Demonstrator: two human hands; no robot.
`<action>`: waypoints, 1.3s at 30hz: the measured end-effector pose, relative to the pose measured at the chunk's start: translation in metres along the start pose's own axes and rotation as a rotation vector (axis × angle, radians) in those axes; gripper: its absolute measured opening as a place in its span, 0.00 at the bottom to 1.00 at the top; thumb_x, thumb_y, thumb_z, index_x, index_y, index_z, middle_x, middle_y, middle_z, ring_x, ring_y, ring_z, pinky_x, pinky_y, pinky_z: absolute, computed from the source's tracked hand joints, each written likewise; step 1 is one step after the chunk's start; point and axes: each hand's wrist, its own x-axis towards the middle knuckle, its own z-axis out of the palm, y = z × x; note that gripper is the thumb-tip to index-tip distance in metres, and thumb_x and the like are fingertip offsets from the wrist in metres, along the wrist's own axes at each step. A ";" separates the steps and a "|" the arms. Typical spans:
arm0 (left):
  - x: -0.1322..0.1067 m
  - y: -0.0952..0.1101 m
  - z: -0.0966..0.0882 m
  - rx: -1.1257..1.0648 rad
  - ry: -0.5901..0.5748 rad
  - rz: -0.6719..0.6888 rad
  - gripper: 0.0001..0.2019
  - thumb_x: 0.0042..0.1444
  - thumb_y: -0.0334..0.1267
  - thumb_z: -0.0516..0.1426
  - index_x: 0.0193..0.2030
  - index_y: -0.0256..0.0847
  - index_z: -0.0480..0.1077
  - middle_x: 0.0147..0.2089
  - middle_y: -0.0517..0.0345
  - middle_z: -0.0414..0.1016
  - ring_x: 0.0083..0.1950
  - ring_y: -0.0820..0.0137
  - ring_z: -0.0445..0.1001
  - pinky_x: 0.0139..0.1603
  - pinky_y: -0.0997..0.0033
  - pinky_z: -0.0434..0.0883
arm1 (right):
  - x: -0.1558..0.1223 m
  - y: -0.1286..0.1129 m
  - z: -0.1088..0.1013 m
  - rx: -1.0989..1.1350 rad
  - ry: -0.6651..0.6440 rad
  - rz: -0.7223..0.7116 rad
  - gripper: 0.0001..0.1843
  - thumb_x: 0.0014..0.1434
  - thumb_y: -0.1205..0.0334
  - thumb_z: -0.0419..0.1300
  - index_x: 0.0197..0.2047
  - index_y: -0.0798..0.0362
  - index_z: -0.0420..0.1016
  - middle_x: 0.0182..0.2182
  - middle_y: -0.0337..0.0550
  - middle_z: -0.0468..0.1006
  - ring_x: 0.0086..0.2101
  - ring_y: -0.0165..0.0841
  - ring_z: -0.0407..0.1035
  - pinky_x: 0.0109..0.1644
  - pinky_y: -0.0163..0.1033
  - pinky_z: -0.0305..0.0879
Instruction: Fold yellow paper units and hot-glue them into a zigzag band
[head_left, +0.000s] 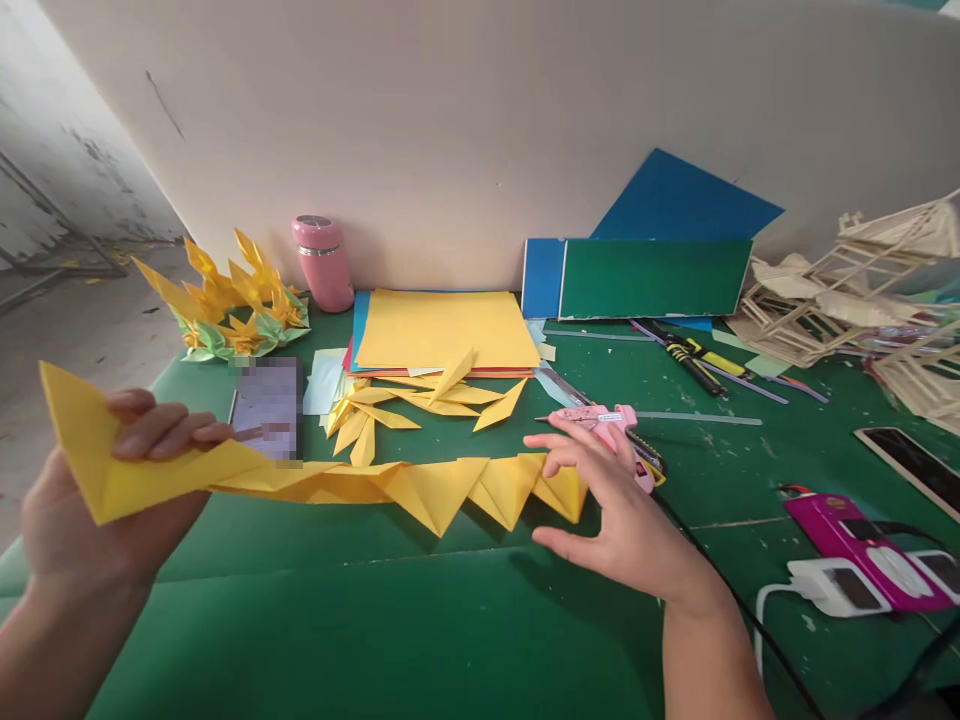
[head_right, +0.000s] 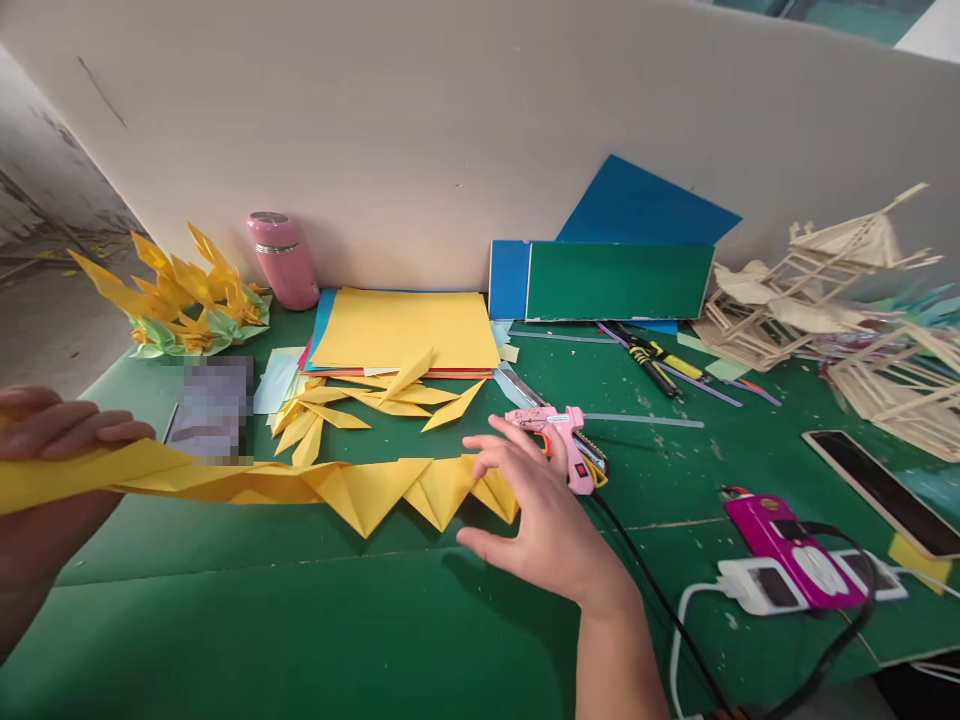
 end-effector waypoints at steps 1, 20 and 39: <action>-0.006 -0.004 0.001 -0.079 -0.054 -0.005 0.08 0.41 0.34 0.60 0.29 0.45 0.64 0.18 0.71 0.52 0.19 0.78 0.51 0.29 0.80 0.67 | 0.000 -0.002 0.000 0.025 -0.046 0.007 0.17 0.53 0.49 0.63 0.42 0.47 0.66 0.55 0.46 0.72 0.61 0.50 0.54 0.63 0.65 0.39; -0.013 -0.014 0.017 0.258 0.011 -0.116 0.32 0.55 0.69 0.41 0.24 0.40 0.63 0.18 0.64 0.56 0.20 0.75 0.56 0.25 0.73 0.70 | 0.028 -0.041 0.059 -0.059 -0.358 -0.154 0.22 0.70 0.58 0.43 0.65 0.45 0.56 0.65 0.39 0.56 0.66 0.36 0.45 0.67 0.60 0.42; 0.001 -0.010 0.004 0.048 -0.028 -0.331 0.33 0.63 0.56 0.31 0.20 0.37 0.62 0.13 0.66 0.49 0.13 0.81 0.43 0.14 0.82 0.60 | 0.027 -0.055 0.067 -0.088 -0.287 -0.240 0.22 0.65 0.71 0.47 0.59 0.42 0.64 0.54 0.46 0.70 0.56 0.41 0.61 0.56 0.52 0.58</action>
